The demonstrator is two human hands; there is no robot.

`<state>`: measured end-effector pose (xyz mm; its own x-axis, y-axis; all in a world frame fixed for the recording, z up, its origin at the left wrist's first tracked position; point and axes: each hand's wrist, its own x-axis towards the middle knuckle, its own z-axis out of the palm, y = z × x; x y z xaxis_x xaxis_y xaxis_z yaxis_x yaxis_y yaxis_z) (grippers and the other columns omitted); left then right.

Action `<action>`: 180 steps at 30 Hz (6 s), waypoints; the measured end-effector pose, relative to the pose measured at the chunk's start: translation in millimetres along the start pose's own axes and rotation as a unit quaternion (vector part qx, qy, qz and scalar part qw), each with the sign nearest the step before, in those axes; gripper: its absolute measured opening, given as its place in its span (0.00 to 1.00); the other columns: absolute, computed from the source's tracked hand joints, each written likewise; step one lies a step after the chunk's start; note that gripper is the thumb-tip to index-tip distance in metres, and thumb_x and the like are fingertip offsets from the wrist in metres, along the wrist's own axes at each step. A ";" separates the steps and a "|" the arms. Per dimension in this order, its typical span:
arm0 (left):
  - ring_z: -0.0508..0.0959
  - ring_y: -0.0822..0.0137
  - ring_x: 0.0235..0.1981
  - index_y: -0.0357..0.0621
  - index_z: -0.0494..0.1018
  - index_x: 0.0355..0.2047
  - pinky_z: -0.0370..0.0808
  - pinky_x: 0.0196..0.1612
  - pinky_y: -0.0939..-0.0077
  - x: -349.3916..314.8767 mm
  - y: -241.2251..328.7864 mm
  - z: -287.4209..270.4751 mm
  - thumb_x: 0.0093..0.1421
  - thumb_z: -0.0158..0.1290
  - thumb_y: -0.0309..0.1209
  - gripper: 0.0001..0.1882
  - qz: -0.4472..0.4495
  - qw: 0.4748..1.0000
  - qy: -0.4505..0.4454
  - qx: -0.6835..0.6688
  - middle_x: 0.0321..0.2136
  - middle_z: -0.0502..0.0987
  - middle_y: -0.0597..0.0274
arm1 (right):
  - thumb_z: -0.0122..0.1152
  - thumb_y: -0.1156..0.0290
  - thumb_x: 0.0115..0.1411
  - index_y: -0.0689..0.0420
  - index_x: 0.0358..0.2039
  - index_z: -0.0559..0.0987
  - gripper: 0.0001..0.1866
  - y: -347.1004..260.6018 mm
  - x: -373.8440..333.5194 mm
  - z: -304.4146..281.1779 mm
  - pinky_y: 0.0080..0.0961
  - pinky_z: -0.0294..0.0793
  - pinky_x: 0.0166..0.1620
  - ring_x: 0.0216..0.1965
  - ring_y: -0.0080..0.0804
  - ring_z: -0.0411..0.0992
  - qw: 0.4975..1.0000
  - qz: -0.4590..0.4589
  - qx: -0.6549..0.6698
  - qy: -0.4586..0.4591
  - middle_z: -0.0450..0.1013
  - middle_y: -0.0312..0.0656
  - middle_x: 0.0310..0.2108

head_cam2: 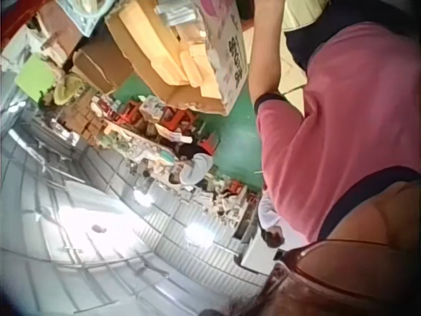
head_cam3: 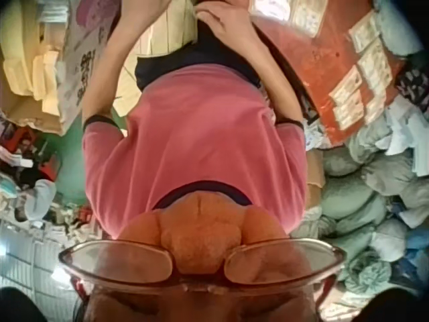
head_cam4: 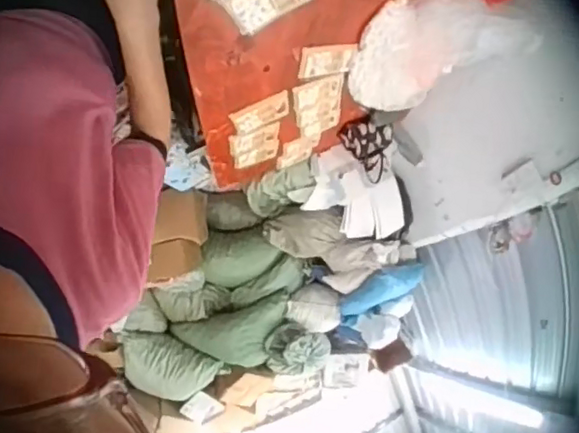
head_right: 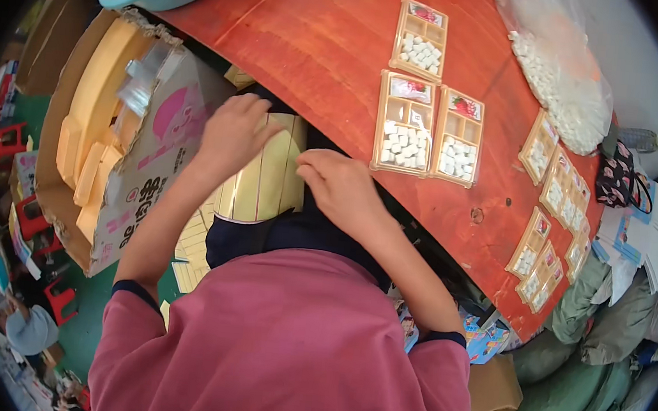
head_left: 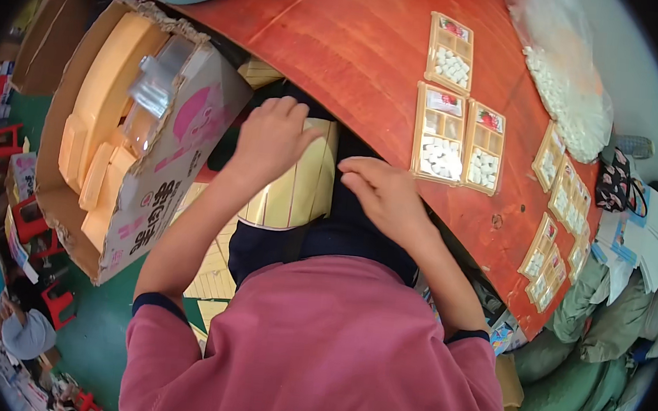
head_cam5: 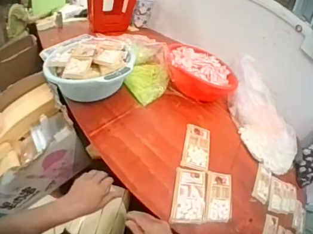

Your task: Packaging small white cubes into plastic bags and sealing them with colorful paper labels.

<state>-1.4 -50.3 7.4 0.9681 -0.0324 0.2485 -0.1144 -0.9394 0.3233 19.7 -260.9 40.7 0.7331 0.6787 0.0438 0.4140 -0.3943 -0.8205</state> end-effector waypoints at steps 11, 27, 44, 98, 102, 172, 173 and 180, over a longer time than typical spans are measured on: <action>0.73 0.77 0.27 0.37 0.73 0.32 0.70 0.31 0.78 -50.1 -74.8 -57.5 0.55 0.56 0.33 0.10 -0.201 0.902 -0.194 -0.329 0.23 0.75 0.65 | 0.57 0.72 0.56 0.63 0.42 0.74 0.14 23.0 -6.5 74.5 0.33 0.69 0.51 0.49 0.47 0.69 0.998 -0.060 0.029 -0.006 0.69 0.51 0.49; 0.74 0.60 0.22 0.45 0.72 0.32 0.68 0.25 0.70 -93.0 -45.3 -169.9 0.44 0.59 0.28 0.13 0.075 0.997 -0.015 -0.007 0.23 0.73 0.62 | 0.67 0.75 0.42 0.58 0.26 0.75 0.10 -43.8 1.3 -13.4 0.25 0.70 0.29 0.27 0.35 0.71 0.930 -0.298 -0.001 0.215 0.71 0.41 0.24; 0.71 0.62 0.26 0.46 0.68 0.21 0.68 0.27 0.66 -171.7 -23.4 -69.7 0.45 0.60 0.33 0.11 0.096 0.995 -0.002 0.003 0.21 0.65 0.62 | 0.56 0.79 0.47 0.59 0.27 0.73 0.05 72.9 -17.1 29.8 0.32 0.73 0.45 0.46 0.41 0.70 0.937 -0.279 -0.208 0.003 0.72 0.43 0.39; 0.76 0.78 0.25 0.32 0.76 0.32 0.75 0.29 0.84 -31.2 -17.1 -60.3 0.56 0.53 0.28 0.09 -0.251 0.804 -0.131 -0.523 0.24 0.77 0.64 | 0.57 0.73 0.49 0.65 0.22 0.79 0.08 -45.6 51.8 59.3 0.22 0.73 0.27 0.19 0.28 0.74 0.969 0.142 0.164 0.116 0.75 0.45 0.18; 0.75 0.79 0.26 0.33 0.76 0.32 0.74 0.30 0.85 -33.3 -12.9 -54.3 0.58 0.53 0.26 0.07 -0.246 0.802 -0.118 -0.531 0.25 0.77 0.65 | 0.58 0.74 0.47 0.66 0.21 0.79 0.07 -50.7 50.1 55.4 0.21 0.72 0.26 0.18 0.23 0.73 0.956 0.191 0.190 0.116 0.75 0.43 0.16; 0.63 0.56 0.59 0.36 0.60 0.57 0.58 0.59 0.68 28.4 61.9 -22.4 0.64 0.38 0.47 0.30 -0.042 0.830 0.018 -0.556 0.56 0.65 0.48 | 0.57 0.73 0.59 0.59 0.33 0.71 0.05 4.5 9.1 -114.8 0.15 0.74 0.27 0.26 0.18 0.70 0.822 0.067 0.559 0.088 0.72 0.37 0.27; 0.68 0.58 0.55 0.35 0.62 0.56 0.61 0.57 0.69 21.3 64.8 -24.0 0.63 0.39 0.49 0.31 -0.074 0.775 -0.018 -0.627 0.53 0.68 0.49 | 0.57 0.73 0.59 0.59 0.33 0.71 0.05 4.6 16.2 -111.5 0.15 0.74 0.27 0.26 0.18 0.70 0.823 0.069 0.559 0.082 0.72 0.37 0.27; 0.75 0.78 0.25 0.34 0.73 0.39 0.75 0.25 0.85 7.7 65.8 -29.3 0.57 0.56 0.27 0.11 -0.271 0.696 0.021 -0.664 0.28 0.76 0.63 | 0.60 0.75 0.57 0.59 0.34 0.71 0.07 4.8 41.6 -87.8 0.18 0.77 0.31 0.27 0.21 0.72 0.826 0.120 0.499 0.234 0.73 0.37 0.28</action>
<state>-8.0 -102.4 57.3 0.9452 0.2406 -0.2205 0.1319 0.3363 0.9325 99.6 -288.9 88.6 0.9540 0.2500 -0.1654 -0.2542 0.3824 -0.8883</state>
